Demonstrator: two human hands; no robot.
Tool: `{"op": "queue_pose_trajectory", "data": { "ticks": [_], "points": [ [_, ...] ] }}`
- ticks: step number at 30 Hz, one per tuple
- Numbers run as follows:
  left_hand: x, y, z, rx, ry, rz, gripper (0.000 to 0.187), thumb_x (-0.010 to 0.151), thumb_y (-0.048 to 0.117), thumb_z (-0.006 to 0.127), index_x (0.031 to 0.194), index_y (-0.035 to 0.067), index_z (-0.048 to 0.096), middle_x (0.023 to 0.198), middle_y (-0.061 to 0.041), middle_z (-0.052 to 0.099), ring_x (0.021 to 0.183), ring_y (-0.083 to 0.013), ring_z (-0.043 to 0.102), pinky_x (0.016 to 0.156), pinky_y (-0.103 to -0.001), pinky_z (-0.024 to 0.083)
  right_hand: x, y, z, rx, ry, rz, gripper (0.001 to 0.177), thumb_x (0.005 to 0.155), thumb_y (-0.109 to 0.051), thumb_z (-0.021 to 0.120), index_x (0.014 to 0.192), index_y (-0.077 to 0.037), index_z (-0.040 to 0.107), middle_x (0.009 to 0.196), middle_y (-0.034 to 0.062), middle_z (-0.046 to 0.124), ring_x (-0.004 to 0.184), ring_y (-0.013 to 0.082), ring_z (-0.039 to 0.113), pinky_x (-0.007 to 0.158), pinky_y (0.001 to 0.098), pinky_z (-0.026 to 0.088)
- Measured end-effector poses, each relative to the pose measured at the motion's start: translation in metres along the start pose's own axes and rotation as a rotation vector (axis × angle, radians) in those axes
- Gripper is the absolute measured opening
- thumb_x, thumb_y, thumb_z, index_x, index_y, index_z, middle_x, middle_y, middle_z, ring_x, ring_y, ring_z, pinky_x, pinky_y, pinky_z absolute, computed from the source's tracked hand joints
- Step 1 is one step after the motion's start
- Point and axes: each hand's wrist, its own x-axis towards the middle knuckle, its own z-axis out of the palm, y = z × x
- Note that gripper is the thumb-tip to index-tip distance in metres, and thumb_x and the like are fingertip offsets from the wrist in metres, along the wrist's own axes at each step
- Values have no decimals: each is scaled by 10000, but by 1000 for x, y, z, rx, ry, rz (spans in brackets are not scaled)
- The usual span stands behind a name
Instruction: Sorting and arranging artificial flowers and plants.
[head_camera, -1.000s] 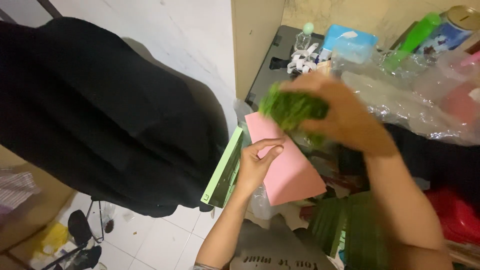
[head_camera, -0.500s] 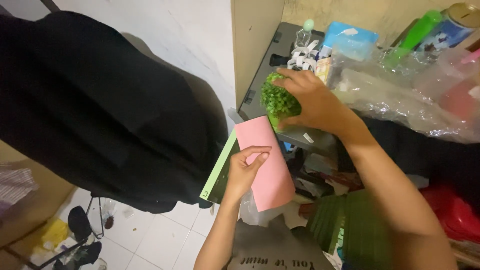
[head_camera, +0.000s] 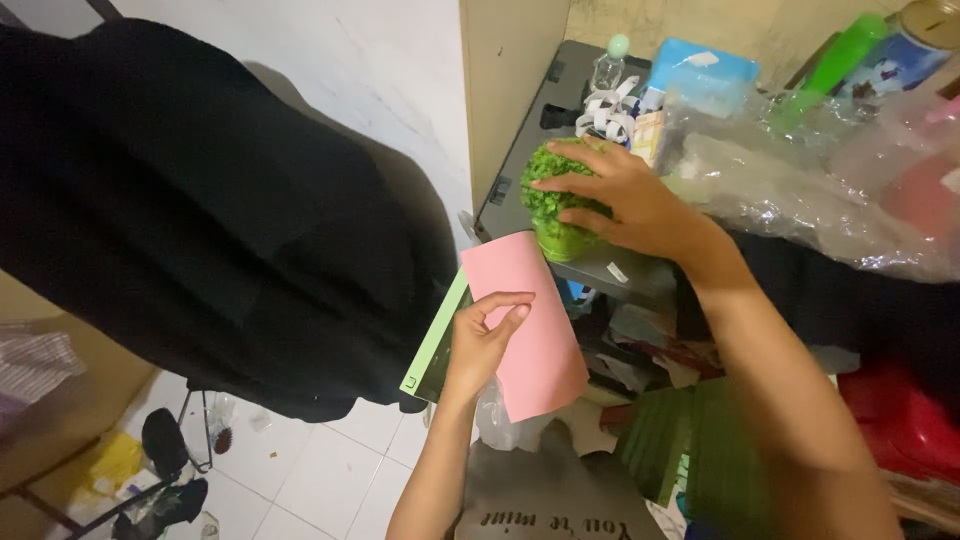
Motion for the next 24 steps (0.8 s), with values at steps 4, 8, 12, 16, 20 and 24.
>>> {"op": "queue_pose_trajectory", "data": {
  "ticks": [4, 8, 12, 16, 20, 24],
  "points": [
    [-3, 0, 1, 26, -14, 3, 169, 942, 108, 731, 1072, 18, 789, 1045, -62, 795, 972, -104, 694, 901, -262, 533, -1, 3, -10, 21, -72, -36, 479, 906, -316, 715, 1370, -227, 636, 1581, 126, 480, 1448, 380, 438, 1203, 528, 326],
    [-6, 5, -3, 46, -37, 37, 170, 938, 99, 727, 1073, 13, 785, 1052, -66, 791, 1001, -105, 693, 928, -266, 529, 1, 3, -29, 131, -91, -9, 523, 898, -363, 735, 1396, -247, 630, 1628, 127, 417, 1492, 361, 392, 1229, 496, 307],
    [-9, 10, -7, 35, -26, -11, 168, 935, 99, 727, 1066, 14, 789, 1053, -68, 796, 991, -111, 694, 928, -270, 527, -12, 4, -37, 322, 70, 258, 578, 1009, -354, 642, 1546, -187, 510, 1695, 143, 339, 1559, 345, 311, 1229, 488, 285],
    [-6, 12, -10, 33, -19, -10, 169, 933, 102, 728, 1062, 13, 791, 1048, -68, 798, 988, -111, 698, 927, -269, 531, -28, 12, -14, 146, 245, 456, 543, 960, -384, 762, 1453, -205, 624, 1610, 93, 543, 1515, 266, 511, 1277, 431, 395],
    [-4, 12, -11, 56, -15, -36, 168, 929, 105, 729, 1059, 18, 790, 1042, -63, 798, 976, -106, 696, 912, -263, 530, -18, -14, 1, 80, 141, 342, 787, 785, -350, 894, 1465, -109, 580, 1505, 232, 440, 1411, 369, 425, 1158, 454, 366],
    [-5, 14, -13, 58, -37, -10, 167, 938, 101, 724, 1066, 17, 790, 1033, -61, 795, 968, -99, 687, 905, -260, 530, -11, -15, -14, 181, 133, 311, 730, 695, -171, 850, 1384, -130, 611, 1381, 169, 552, 1332, 328, 523, 1147, 409, 411]
  ]
}}
